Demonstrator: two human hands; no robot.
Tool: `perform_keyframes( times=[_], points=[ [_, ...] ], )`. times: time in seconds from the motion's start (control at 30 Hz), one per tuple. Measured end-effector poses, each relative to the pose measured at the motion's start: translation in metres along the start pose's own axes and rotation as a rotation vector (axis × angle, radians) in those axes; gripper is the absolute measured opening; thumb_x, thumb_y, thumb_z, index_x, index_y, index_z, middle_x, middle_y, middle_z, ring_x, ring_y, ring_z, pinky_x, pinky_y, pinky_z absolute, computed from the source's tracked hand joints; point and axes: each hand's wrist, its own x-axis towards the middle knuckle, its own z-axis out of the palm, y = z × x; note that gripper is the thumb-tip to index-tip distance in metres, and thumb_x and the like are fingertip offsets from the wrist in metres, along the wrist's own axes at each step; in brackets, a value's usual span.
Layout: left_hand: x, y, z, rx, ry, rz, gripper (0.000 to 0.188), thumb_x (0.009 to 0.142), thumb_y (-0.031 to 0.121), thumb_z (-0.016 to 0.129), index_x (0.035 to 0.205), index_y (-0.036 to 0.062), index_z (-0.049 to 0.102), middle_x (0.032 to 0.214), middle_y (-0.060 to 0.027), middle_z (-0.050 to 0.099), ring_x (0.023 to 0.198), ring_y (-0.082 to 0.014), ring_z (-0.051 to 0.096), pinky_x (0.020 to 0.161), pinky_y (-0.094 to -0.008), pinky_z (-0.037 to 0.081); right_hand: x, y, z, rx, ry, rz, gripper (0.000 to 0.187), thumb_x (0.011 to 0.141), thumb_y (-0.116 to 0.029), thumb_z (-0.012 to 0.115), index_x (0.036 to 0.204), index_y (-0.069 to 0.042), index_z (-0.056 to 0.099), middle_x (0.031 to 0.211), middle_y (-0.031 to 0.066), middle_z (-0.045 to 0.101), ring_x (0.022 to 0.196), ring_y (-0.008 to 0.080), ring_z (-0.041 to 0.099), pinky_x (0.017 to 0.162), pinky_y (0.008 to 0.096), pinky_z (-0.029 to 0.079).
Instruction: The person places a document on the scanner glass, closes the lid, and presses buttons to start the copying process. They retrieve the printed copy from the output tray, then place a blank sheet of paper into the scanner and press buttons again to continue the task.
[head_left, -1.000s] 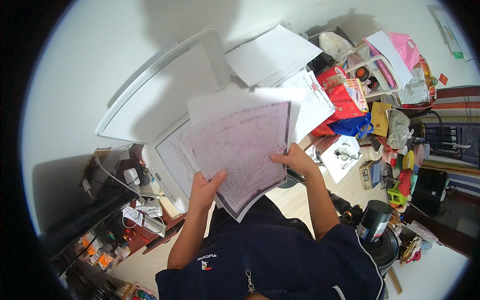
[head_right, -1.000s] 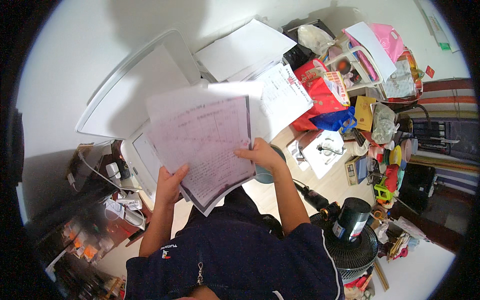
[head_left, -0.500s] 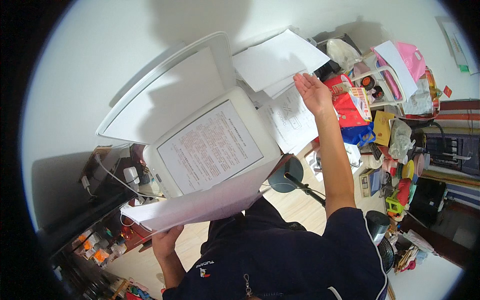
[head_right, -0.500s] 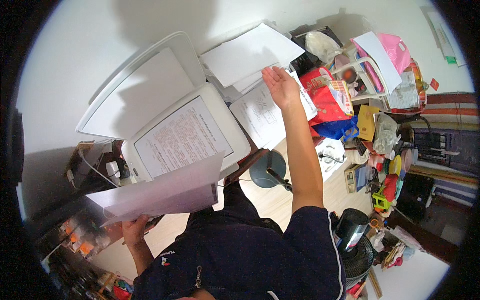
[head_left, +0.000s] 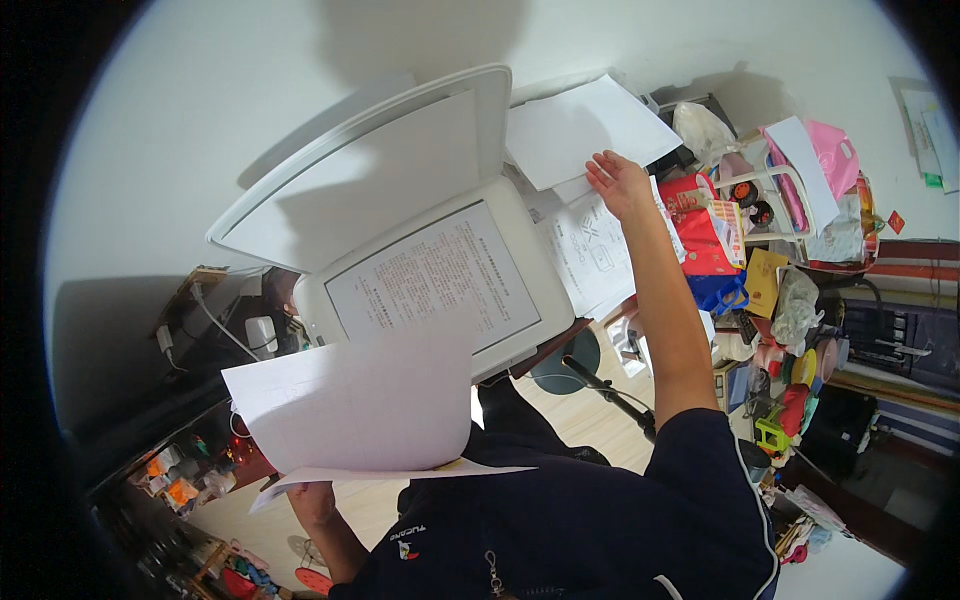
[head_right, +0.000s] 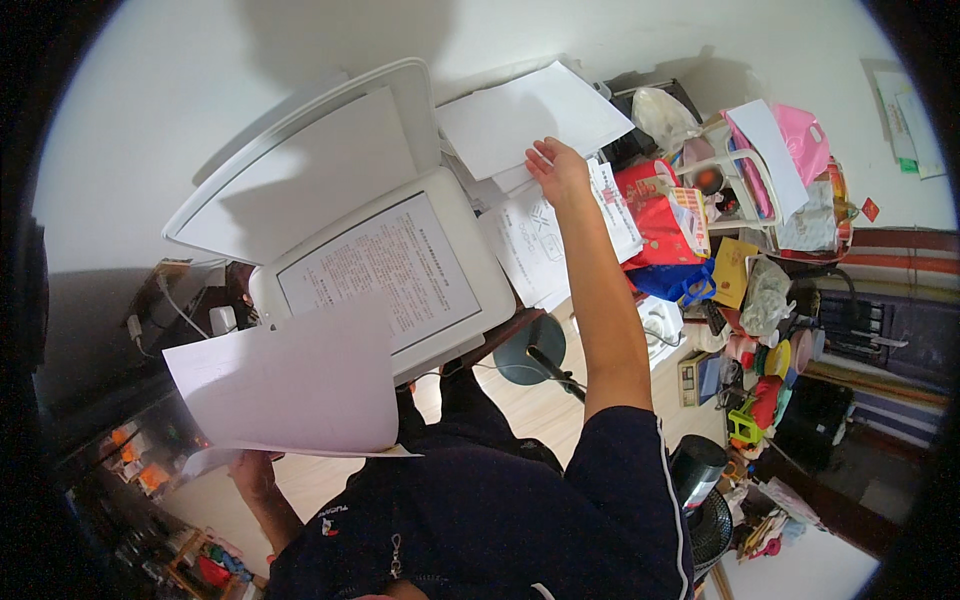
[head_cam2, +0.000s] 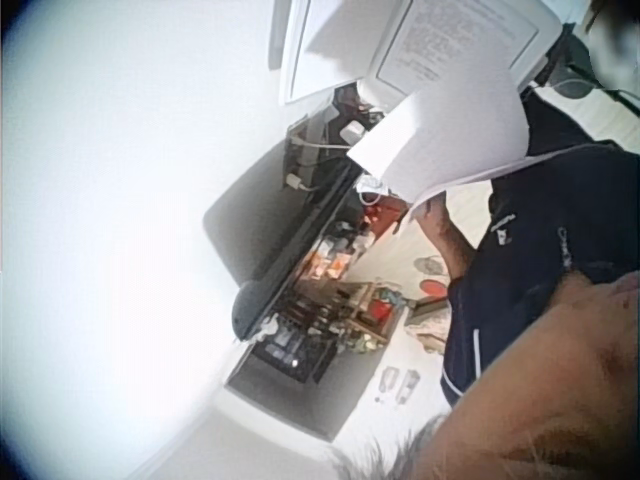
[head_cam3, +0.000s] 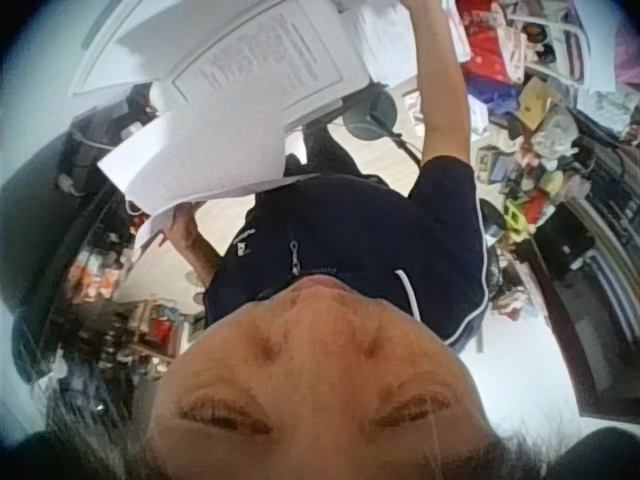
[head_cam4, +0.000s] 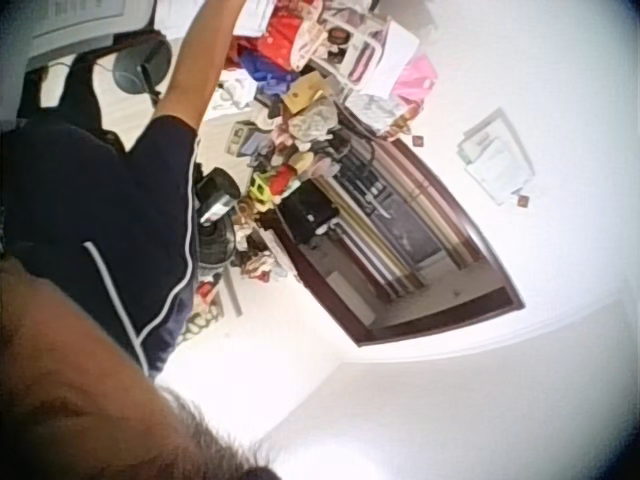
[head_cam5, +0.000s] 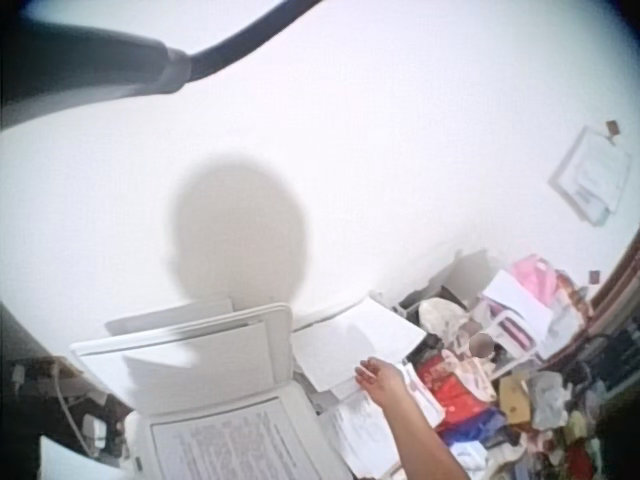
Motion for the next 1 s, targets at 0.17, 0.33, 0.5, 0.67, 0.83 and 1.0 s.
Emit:
perform_keyframes(
  times=[0.17, 0.33, 0.5, 0.67, 0.83, 1.0],
  points=[
    [-0.004, 0.011, 0.016, -0.059, -0.052, -0.024, 0.048, 0.070, -0.005, 0.064, 0.115, 0.0012, 0.046, 0.101, -0.0066, 0.056, 0.093, -0.0182, 0.054, 0.083, -0.0319, 0.044, -0.003, 0.008, 0.006, -0.959, -0.197, -0.706, 0.040, 0.080, -0.022, 0.064, 0.113, -0.003, 0.052, 0.112, 0.0138, 0.054, 0.099, 0.0289, 0.054, 0.083, 0.0372, 0.046],
    [-0.003, 0.011, 0.015, -0.032, -0.110, -0.055, 0.043, 0.072, -0.009, 0.060, 0.113, 0.0003, 0.049, 0.103, -0.0070, 0.056, 0.095, -0.0190, 0.054, 0.084, -0.0322, 0.044, -0.043, 0.039, 0.036, -1.794, -0.250, -1.200, 0.043, 0.069, -0.031, 0.070, 0.105, -0.009, 0.060, 0.116, 0.0107, 0.055, 0.107, 0.0299, 0.050, 0.087, 0.0373, 0.042],
    [-0.004, 0.011, 0.010, -0.030, -0.107, -0.065, 0.043, 0.073, -0.008, 0.060, 0.113, -0.0011, 0.049, 0.107, -0.0076, 0.055, 0.096, -0.0193, 0.054, 0.085, -0.0326, 0.044, -0.032, 0.044, 0.040, -1.989, -0.147, -1.091, 0.020, 0.072, -0.025, 0.065, 0.081, -0.008, 0.066, 0.091, 0.0071, 0.061, 0.090, 0.0255, 0.058, 0.072, 0.0382, 0.046],
    [-0.005, 0.014, 0.017, -0.050, -0.089, 0.100, 0.045, 0.071, -0.006, 0.063, 0.113, -0.0002, 0.049, 0.106, -0.0077, 0.054, 0.096, -0.0192, 0.053, 0.085, -0.0320, 0.043, -0.026, 0.021, 0.036, -1.514, -0.075, -0.882, 0.015, 0.072, -0.019, 0.062, 0.076, -0.005, 0.066, 0.077, 0.0084, 0.063, 0.066, 0.0220, 0.061, 0.061, 0.0348, 0.048],
    [-0.006, 0.019, 0.027, -0.063, -0.046, 0.085, 0.042, 0.070, -0.005, 0.064, 0.109, 0.0000, 0.051, 0.102, -0.0068, 0.055, 0.092, -0.0183, 0.053, 0.082, -0.0315, 0.044, -0.017, -0.009, 0.037, -0.898, -0.090, -0.341, 0.015, 0.072, -0.015, 0.063, 0.080, -0.002, 0.065, 0.073, 0.0060, 0.062, 0.057, 0.0159, 0.057, 0.053, 0.0268, 0.048],
    [-0.004, 0.014, 0.019, -0.008, -0.059, 0.039, 0.039, 0.068, -0.004, 0.065, 0.105, -0.0002, 0.052, 0.096, -0.0069, 0.057, 0.087, -0.0171, 0.054, 0.078, -0.0299, 0.045, -0.014, -0.036, 0.037, -0.601, -0.055, -0.197, 0.012, 0.074, -0.010, 0.061, 0.082, -0.002, 0.061, 0.075, 0.0060, 0.057, 0.057, 0.0145, 0.056, 0.050, 0.0250, 0.049]
  ],
)
